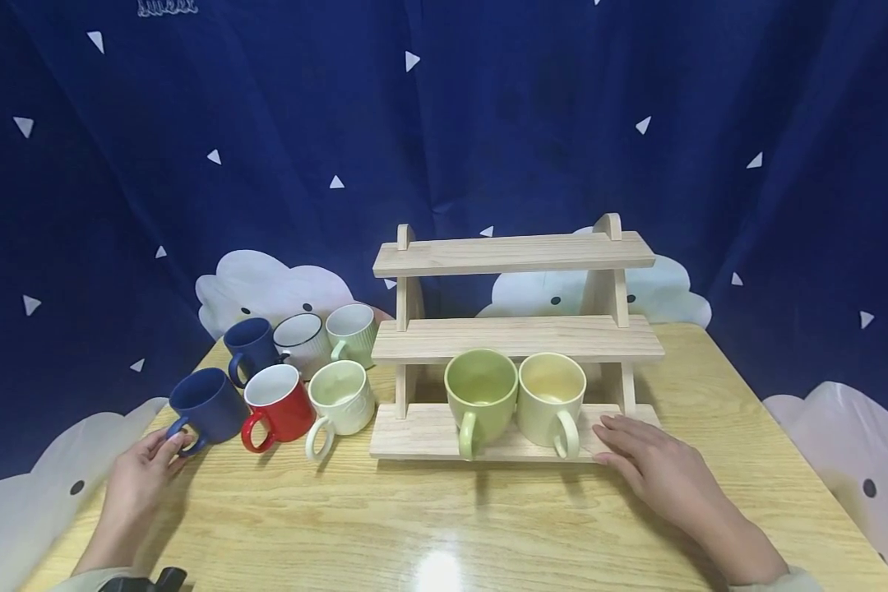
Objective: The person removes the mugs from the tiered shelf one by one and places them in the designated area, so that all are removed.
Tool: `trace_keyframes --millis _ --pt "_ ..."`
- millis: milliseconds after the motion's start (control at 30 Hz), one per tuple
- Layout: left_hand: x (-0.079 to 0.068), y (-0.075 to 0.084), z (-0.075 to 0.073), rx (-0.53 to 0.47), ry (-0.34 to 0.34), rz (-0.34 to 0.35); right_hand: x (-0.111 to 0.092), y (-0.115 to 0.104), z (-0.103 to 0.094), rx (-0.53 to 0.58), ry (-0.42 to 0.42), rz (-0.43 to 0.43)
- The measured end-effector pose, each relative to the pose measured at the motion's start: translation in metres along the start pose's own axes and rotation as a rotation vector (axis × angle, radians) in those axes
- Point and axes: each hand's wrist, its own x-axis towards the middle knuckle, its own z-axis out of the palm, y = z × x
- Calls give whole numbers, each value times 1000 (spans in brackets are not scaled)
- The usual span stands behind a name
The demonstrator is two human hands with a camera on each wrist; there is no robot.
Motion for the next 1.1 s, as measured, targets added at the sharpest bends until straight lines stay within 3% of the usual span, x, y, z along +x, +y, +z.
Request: trace_keyframes --millis 200,500,600,800,900,1100 --pt "1 -2 4 -60 14 5 0 -1 -1 -3 0 0" --pt "-4 -1 3 45 -70 89 -2 -1 0 3 4 3" --pt "-4 0 4 58 -69 108 -1 -1 0 7 1 3" --pt "-3 1 1 94 -73 93 -1 0 -1 7 -7 5" --pt "-4 2 -4 114 -46 96 0 0 -1 6 -9 1" --pt "-9 13 -14 161 42 169 1 -2 -3 -3 -19 -15"
